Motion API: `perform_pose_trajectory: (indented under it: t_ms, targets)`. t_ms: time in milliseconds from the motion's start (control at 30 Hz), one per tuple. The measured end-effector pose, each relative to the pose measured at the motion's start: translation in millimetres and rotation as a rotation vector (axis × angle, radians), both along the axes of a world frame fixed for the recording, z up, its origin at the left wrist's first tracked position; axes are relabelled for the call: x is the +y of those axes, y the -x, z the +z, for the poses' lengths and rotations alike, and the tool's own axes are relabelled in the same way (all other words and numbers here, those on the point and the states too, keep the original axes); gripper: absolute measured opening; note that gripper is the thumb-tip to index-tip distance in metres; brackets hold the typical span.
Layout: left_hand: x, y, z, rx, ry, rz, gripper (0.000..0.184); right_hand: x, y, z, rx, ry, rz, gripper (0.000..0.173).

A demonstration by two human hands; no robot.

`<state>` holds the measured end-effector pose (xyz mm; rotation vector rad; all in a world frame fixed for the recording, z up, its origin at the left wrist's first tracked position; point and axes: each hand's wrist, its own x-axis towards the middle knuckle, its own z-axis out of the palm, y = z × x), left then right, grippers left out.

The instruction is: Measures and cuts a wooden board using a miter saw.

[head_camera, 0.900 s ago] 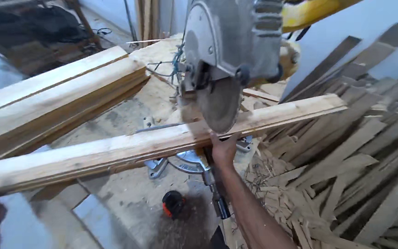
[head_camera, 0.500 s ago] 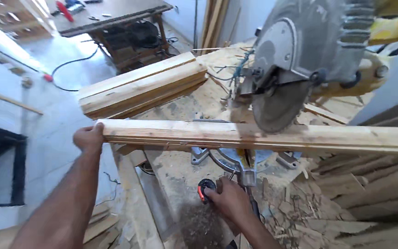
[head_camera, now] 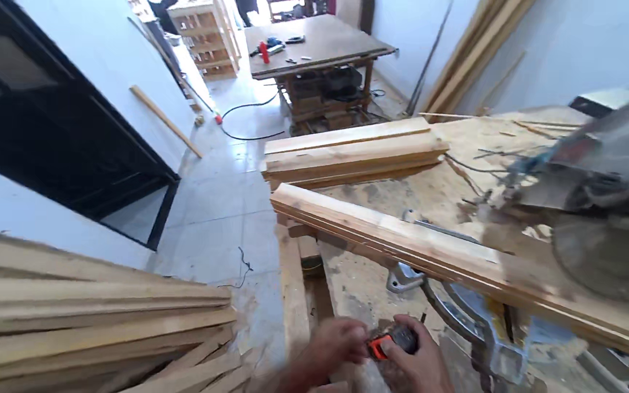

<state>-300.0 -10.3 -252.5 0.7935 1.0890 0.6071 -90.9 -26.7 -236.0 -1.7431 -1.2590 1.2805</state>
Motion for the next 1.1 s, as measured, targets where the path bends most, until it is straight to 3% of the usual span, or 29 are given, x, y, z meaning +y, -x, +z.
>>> perform_pose_trajectory:
  t_ms: [167,300,433,533,600,667,733,833,900,1000,1100]
  targets:
    - [-9.2,-7.9,-3.0,-0.192,0.204,0.422,0.026,-14.5,36.0,0.7,0.051,-0.111,-0.066,0.083]
    - [1.1,1.8,5.0,-0.113,0.126,0.550,0.026,-6.1,56.1,1.5,-0.023,-0.125,-0.149,0.080]
    - [14.3,7.5,13.8,-0.012,0.051,0.390,0.031,5.7,61.8,4.3,0.030,-0.132,-0.251,0.080]
    - [30.5,19.8,1.9,-0.129,-0.069,0.211,0.038,12.6,58.9,8.4,0.030,-0.145,-0.237,0.081]
    - [57.2,36.3,10.9,-0.144,-0.179,0.145,0.030,20.0,53.8,14.3,0.007,-0.178,-0.269,0.077]
    - [95.6,67.4,37.2,-0.070,-0.290,0.153,0.017,28.8,35.0,20.7,-0.013,-0.207,-0.356,0.071]
    - [144.0,106.3,61.5,0.006,-0.411,0.281,0.011,33.2,2.4,25.4,-0.079,-0.247,-0.452,0.071]
    - [225.6,166.1,68.0,0.228,-0.547,0.586,0.023,30.6,-53.3,27.0,-0.158,-0.307,-0.573,0.073]
    - [264.3,192.2,57.5,0.464,-0.500,0.722,0.034,28.9,-78.1,25.7,-0.175,-0.340,-0.650,0.073]
    - [278.4,188.3,34.2,0.682,-0.390,0.661,0.039,24.4,-101.8,34.1,-0.206,-0.339,-0.700,0.069]
    - [272.8,167.3,20.9,0.768,-0.439,0.651,0.042,23.0,-130.9,43.7,-0.303,-0.281,-0.708,0.071]
